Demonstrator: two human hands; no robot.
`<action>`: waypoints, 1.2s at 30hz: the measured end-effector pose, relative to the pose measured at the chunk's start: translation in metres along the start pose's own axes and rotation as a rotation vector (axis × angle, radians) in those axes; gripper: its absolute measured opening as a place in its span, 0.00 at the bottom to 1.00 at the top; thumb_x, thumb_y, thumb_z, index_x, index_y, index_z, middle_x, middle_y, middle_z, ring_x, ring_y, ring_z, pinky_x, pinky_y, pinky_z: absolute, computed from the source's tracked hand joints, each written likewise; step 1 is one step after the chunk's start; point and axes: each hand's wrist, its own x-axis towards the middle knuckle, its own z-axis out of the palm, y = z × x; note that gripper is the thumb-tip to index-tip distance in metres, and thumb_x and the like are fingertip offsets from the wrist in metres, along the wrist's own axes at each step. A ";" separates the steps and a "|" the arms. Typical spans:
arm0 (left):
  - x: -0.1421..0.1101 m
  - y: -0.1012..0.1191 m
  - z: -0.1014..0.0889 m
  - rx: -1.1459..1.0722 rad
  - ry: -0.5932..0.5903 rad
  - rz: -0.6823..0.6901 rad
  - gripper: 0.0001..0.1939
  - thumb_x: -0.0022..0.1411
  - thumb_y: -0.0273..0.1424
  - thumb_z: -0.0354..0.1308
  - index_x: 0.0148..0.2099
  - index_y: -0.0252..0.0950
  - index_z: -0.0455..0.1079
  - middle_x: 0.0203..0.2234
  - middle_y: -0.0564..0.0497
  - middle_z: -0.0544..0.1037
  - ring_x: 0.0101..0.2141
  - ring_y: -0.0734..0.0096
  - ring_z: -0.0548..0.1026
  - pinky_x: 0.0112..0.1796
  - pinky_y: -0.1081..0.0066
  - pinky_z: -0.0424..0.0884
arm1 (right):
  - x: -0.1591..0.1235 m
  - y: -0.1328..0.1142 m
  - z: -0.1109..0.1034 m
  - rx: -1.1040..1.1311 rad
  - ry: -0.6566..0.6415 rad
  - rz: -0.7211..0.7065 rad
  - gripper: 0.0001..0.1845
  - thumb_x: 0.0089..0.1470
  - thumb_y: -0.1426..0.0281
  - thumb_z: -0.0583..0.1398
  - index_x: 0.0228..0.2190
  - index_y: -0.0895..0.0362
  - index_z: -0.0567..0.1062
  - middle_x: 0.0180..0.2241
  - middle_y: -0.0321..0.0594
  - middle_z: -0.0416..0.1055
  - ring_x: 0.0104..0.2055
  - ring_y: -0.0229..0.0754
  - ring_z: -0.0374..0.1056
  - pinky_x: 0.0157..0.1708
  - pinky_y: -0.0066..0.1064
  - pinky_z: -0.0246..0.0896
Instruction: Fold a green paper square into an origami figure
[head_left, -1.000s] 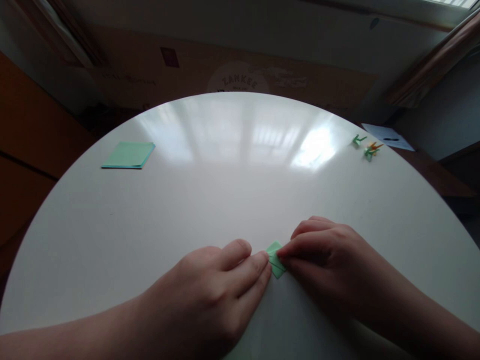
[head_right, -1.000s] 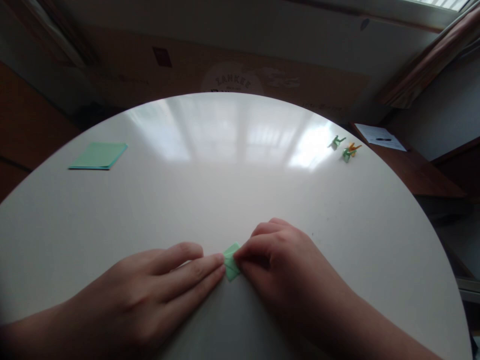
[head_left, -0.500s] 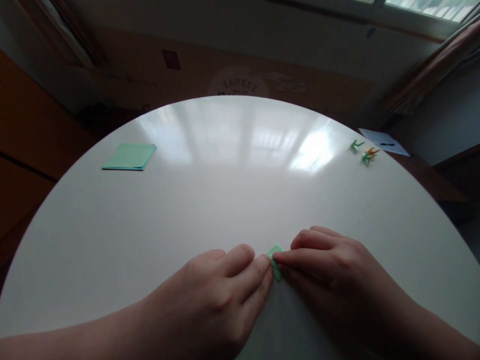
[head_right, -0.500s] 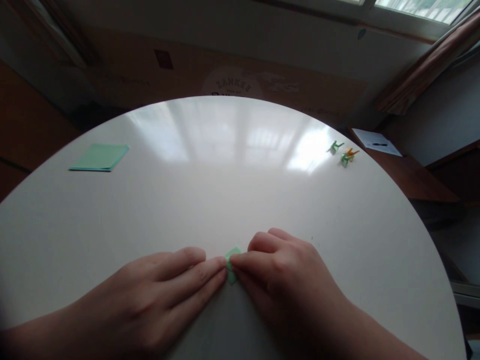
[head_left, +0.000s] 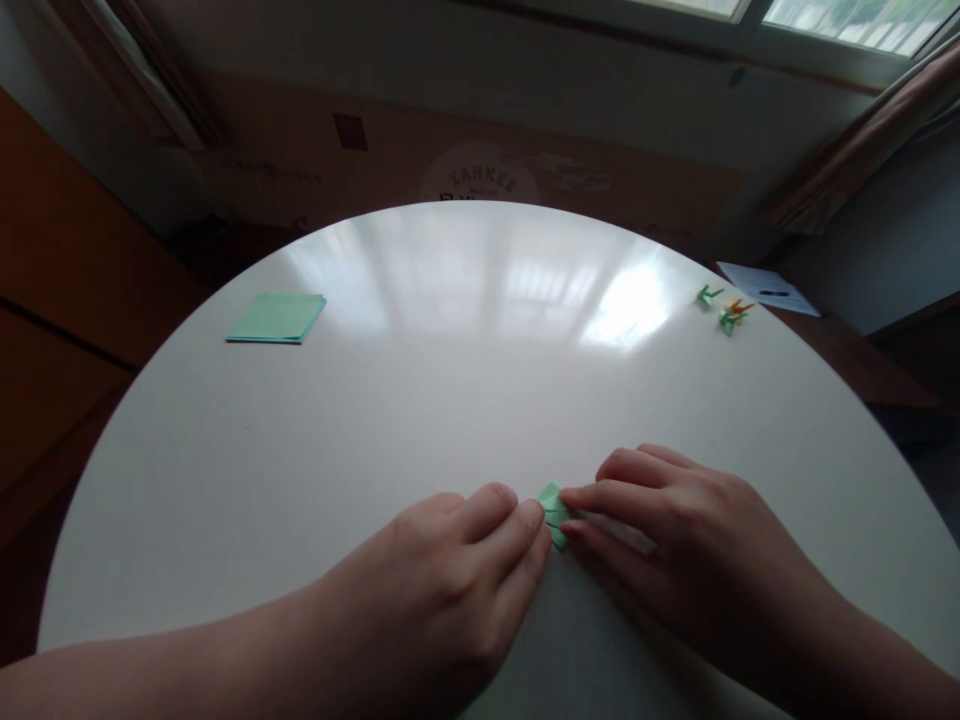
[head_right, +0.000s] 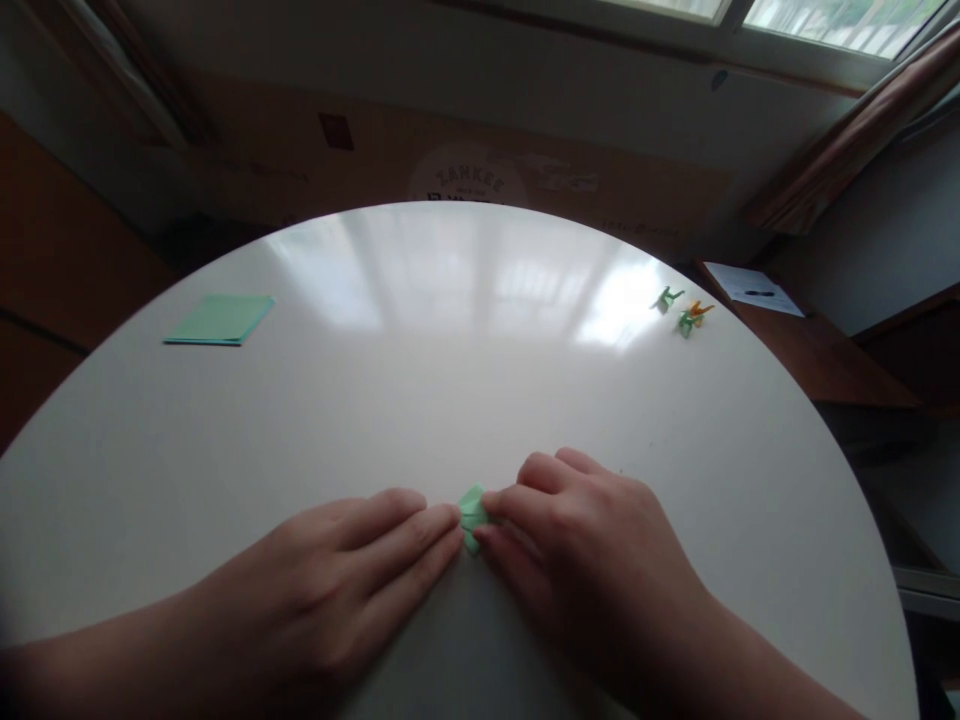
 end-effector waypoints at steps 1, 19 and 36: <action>0.001 0.001 -0.001 -0.004 -0.006 0.000 0.19 0.68 0.21 0.46 0.56 0.24 0.71 0.45 0.37 0.78 0.40 0.56 0.74 0.39 0.61 0.74 | 0.000 0.002 0.000 0.000 -0.003 -0.010 0.08 0.61 0.66 0.62 0.31 0.48 0.80 0.31 0.36 0.75 0.33 0.43 0.69 0.31 0.33 0.59; 0.005 0.008 0.000 -0.349 -0.115 -0.064 0.17 0.70 0.28 0.50 0.59 0.44 0.68 0.59 0.49 0.72 0.63 0.52 0.61 0.63 0.39 0.50 | 0.007 0.016 0.002 0.251 0.090 -0.033 0.05 0.57 0.73 0.64 0.32 0.53 0.81 0.33 0.38 0.75 0.34 0.40 0.70 0.34 0.29 0.63; 0.004 0.000 0.000 -0.184 0.061 -0.011 0.18 0.70 0.24 0.47 0.58 0.26 0.70 0.51 0.39 0.77 0.50 0.56 0.74 0.56 0.58 0.67 | 0.010 0.019 0.007 0.413 -0.033 0.035 0.07 0.54 0.73 0.66 0.32 0.48 0.84 0.30 0.33 0.75 0.33 0.36 0.71 0.33 0.27 0.64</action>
